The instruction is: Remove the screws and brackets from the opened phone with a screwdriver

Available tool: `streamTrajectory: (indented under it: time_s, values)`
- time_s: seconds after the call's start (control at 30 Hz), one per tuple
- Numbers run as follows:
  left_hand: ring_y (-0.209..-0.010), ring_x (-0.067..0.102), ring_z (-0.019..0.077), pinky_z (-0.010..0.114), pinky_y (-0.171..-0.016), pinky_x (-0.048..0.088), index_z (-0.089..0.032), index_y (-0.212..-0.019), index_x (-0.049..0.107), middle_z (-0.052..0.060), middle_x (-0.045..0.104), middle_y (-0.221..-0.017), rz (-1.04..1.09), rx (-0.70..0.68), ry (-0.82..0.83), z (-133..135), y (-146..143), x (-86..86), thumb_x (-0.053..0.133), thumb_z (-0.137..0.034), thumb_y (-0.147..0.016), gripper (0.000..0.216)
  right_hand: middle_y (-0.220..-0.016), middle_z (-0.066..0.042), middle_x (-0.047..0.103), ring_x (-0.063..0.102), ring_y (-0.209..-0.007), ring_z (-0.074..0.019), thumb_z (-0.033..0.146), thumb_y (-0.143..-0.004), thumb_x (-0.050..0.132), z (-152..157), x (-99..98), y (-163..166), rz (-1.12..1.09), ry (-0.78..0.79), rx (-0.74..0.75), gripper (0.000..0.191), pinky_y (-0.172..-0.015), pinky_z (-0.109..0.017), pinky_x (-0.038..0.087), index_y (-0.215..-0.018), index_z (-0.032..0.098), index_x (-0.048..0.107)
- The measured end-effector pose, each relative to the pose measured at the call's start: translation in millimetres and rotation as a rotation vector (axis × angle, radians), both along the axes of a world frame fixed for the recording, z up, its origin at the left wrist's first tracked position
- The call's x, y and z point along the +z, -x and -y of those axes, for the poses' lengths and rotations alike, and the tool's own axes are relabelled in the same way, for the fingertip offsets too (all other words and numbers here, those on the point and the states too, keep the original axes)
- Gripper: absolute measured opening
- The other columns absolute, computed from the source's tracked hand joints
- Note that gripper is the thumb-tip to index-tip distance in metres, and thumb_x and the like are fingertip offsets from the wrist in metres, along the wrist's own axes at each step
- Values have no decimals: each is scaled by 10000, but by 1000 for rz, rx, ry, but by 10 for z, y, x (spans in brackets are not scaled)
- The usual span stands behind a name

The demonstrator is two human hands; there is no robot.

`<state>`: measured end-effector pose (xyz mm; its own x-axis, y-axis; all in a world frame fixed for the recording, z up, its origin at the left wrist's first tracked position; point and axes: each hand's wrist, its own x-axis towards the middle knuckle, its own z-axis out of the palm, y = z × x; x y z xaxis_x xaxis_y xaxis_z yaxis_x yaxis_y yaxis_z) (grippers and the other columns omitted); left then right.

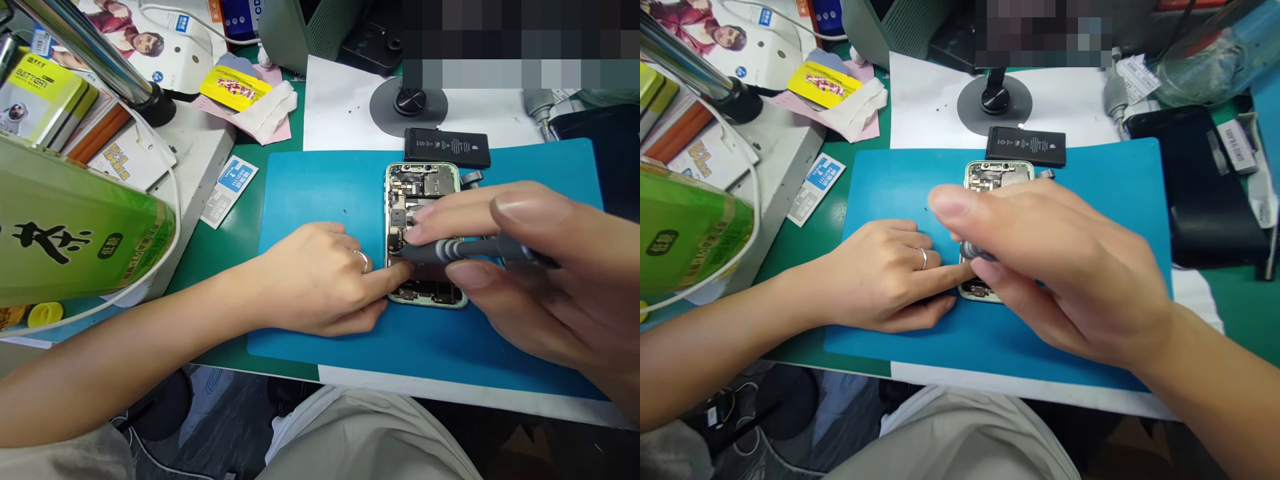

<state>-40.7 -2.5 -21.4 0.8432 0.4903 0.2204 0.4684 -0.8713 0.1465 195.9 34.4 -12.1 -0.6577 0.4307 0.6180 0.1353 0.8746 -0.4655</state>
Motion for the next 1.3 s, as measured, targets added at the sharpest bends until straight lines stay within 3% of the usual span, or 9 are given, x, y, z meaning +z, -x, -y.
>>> streamTrajectory:
  time_s: [0.13,0.23,0.3,0.43,0.6,0.73,0.9,1.2,1.3]
  values:
    - [-571,633,200,425,-549,460,-116,-1333,636,-35,688,-676,-3,12,-10,3,-5,-4,481,-280,-1035,374,-1247,-1,697,661,-991,-150,-4,-805,711,-67,10,-71,60,-109,0,868,-835,-307,570,-1519,441,498]
    - [-582,641,201,423,-550,457,-114,-1349,631,-30,702,-698,5,4,-15,2,-2,-4,471,-273,-1038,385,-1454,38,627,670,-1172,-175,-30,-793,680,-67,24,-97,51,-55,35,884,-997,-340,585,-1509,459,502]
    - [-586,644,207,419,-556,456,-112,-1329,643,-27,690,-683,6,-1,-14,0,1,1,476,-276,-1035,376,-1440,32,636,668,-1205,-187,-45,-798,662,-70,21,-100,50,-31,67,915,-1067,-395,559,-1533,462,464]
    - [-583,642,203,404,-556,438,-114,-1354,628,-28,685,-670,0,4,-15,-1,3,7,489,-284,-1035,387,-1187,-5,713,688,-1004,-176,2,-813,715,-89,1,-83,3,-125,37,920,-832,-382,535,-1570,433,419]
    - [-586,643,198,392,-569,415,-123,-1290,657,-27,685,-672,16,4,-15,-2,-2,6,498,-276,-1029,342,-1431,30,656,686,-1226,-215,-36,-763,710,-91,6,-54,-11,-59,78,993,-1031,-423,597,-1567,469,419]
    - [-569,633,201,397,-552,395,-117,-1301,652,-35,665,-650,20,7,-27,-3,3,8,505,-280,-1028,351,-1358,56,697,735,-1001,-163,50,-813,738,-94,-11,-47,-2,-108,53,932,-936,-390,620,-1566,490,409]
    - [-586,644,202,403,-574,427,-115,-1329,640,-23,710,-706,13,-4,-16,-4,6,-10,466,-270,-1042,370,-1438,44,658,698,-1213,-189,-46,-768,715,-66,-3,-56,11,-66,57,1034,-1044,-395,605,-1599,468,374]
    - [-471,540,126,348,-483,322,-218,-984,726,-67,608,-541,273,-19,-186,-22,50,118,550,-181,-947,183,-1341,-45,716,720,-1093,-146,-41,-817,699,-44,-2,-42,4,-40,54,891,-968,-316,611,-1608,270,434]
    - [-428,452,122,336,-475,283,-257,-892,693,-74,522,-491,428,120,-258,-35,145,198,549,-137,-868,189,-1373,-50,697,711,-1098,-140,-29,-827,702,-34,-14,-65,20,-10,59,853,-984,-314,594,-1593,249,448]
